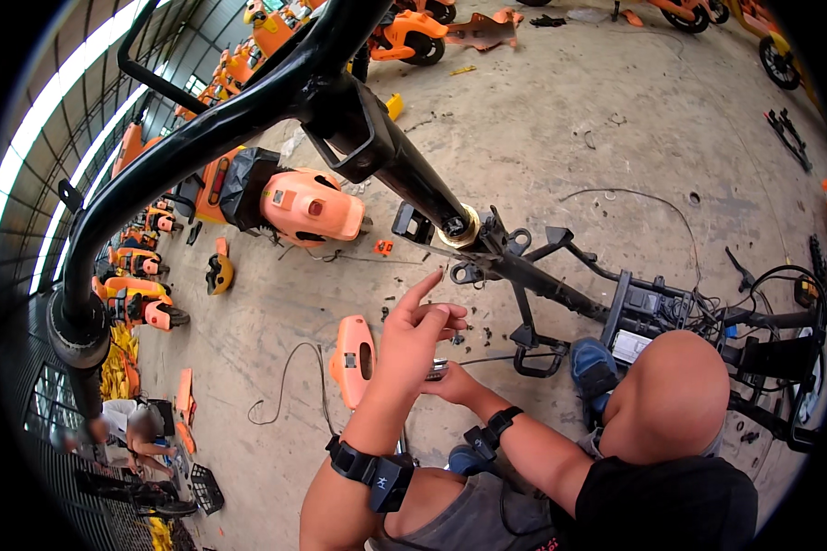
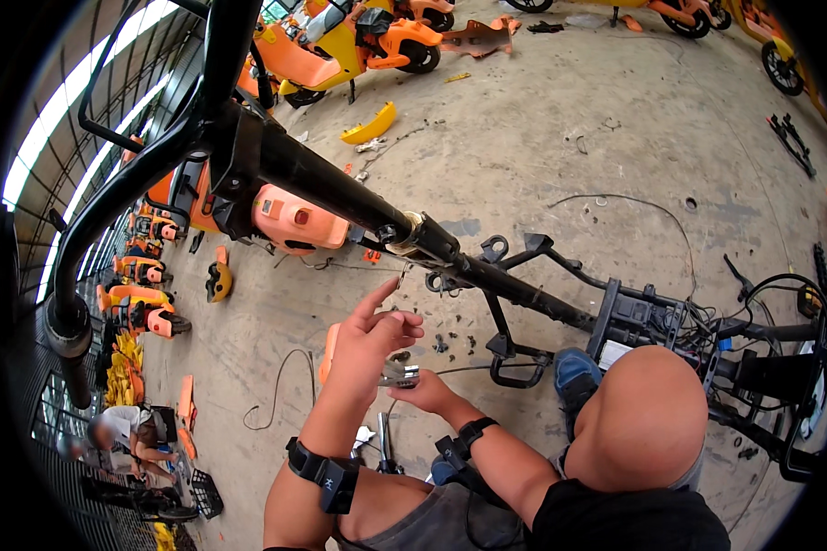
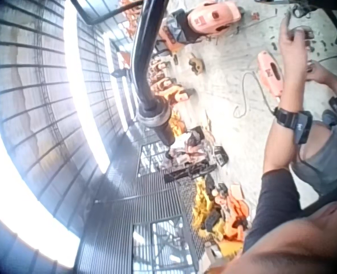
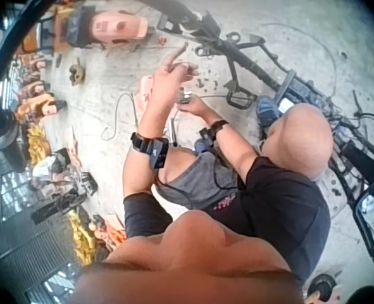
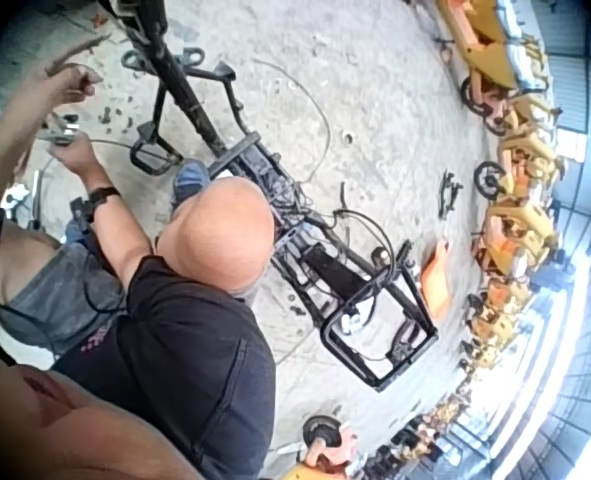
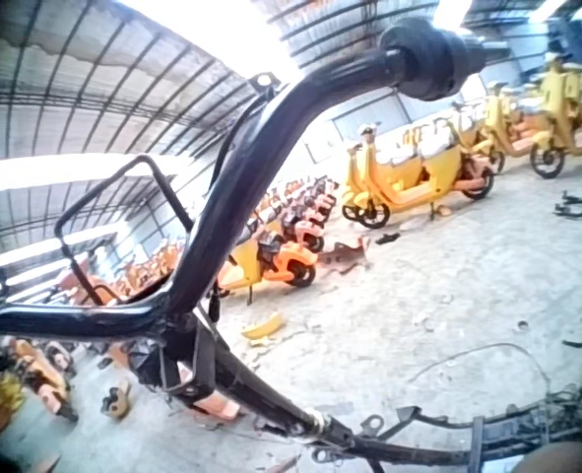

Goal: The person assembles parts of a scooter frame, using an adjustable wrench to tighten components on the steering column and handling plastic housing pieces to fit them onto the frame.

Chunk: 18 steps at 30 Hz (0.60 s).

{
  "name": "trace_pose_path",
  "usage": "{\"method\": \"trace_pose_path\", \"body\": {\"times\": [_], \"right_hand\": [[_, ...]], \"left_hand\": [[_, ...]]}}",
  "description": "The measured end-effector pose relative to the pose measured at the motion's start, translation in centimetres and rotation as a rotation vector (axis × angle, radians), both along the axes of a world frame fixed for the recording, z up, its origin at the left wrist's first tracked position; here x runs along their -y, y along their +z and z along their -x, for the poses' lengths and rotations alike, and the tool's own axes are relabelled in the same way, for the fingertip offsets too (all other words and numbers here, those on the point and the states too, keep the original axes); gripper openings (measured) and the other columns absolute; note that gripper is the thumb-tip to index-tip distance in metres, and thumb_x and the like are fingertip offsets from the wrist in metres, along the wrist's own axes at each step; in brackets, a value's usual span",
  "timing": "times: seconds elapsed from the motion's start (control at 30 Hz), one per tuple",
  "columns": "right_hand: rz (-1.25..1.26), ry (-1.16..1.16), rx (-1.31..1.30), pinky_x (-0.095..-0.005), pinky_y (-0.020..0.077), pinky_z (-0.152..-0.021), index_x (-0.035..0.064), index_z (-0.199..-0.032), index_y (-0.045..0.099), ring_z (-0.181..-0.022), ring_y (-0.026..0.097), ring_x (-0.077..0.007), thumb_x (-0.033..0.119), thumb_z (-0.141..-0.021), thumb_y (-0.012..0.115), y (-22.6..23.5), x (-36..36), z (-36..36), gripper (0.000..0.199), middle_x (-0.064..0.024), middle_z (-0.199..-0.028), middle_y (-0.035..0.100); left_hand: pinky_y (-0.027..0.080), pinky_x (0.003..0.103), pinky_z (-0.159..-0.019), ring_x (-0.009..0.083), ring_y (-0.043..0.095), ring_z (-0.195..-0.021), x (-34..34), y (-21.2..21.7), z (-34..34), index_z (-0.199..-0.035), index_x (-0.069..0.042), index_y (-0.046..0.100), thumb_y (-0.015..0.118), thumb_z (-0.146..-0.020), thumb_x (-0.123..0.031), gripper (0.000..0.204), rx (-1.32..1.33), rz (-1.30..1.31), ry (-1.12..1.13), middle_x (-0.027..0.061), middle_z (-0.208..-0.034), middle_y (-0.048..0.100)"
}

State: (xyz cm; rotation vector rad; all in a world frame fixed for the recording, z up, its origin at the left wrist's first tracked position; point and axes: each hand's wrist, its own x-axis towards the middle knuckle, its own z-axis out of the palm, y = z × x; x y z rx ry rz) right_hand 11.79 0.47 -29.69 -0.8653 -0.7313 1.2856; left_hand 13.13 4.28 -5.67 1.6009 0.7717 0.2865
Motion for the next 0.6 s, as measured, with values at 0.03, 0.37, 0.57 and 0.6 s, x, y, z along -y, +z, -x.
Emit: {"method": "trace_pose_path", "body": {"times": [0.03, 0.37, 0.57, 0.6], "right_hand": [[0.012, 0.011, -0.001, -0.0266, 0.046, -0.077, 0.0039, -0.101, 0.065, -0.084, 0.055, -0.0064, 0.016, -0.084, 0.072, 0.1, 0.0, 0.0, 0.022, 0.002, -0.09, 0.065], [0.071, -0.008, -0.002, -0.0252, 0.0453, -0.067, 0.0044, -0.094, 0.066, -0.074, 0.054, -0.0059, 0.018, -0.084, 0.073, -1.5, -0.9, 0.1, 0.018, 0.0041, -0.081, 0.064], [0.084, -0.064, 0.004, -0.0251, 0.0463, -0.067, 0.005, -0.096, 0.067, -0.073, 0.055, -0.0057, 0.019, -0.082, 0.074, -1.9, -0.9, 0.4, 0.021, 0.0033, -0.08, 0.064], [0.084, -0.071, 0.004, -0.0251, 0.0463, -0.067, 0.005, -0.096, 0.067, -0.073, 0.055, -0.0057, 0.019, -0.082, 0.074, -1.9, -0.6, 0.1, 0.021, 0.0033, -0.08, 0.064]], "left_hand": [[0.052, 0.029, -0.08, 0.0175, 0.065, -0.087, 0.4, 0.1, -0.1, -0.15, -0.008, 0.023, 0.048, -0.091, -0.004, 0.065, 0.017, 0.057, 0.101, 0.0132, -0.098, 0.067], [0.05, 0.03, -0.084, 0.0181, 0.064, -0.094, 0.0, 0.7, 0.3, -0.151, -0.009, 0.021, 0.05, -0.088, -0.004, 0.069, -0.038, 0.035, -0.041, 0.013, -0.106, 0.067], [0.049, 0.028, -0.081, 0.017, 0.061, -0.098, -1.2, 0.0, 2.7, -0.15, -0.008, 0.023, 0.049, -0.09, -0.006, 0.065, -0.061, -0.129, 0.224, 0.0137, -0.116, 0.063], [0.049, 0.028, -0.081, 0.017, 0.061, -0.098, -1.5, -0.4, 3.1, -0.15, -0.008, 0.023, 0.049, -0.09, -0.006, 0.065, -0.061, -0.129, 0.218, 0.0137, -0.116, 0.063]]}}
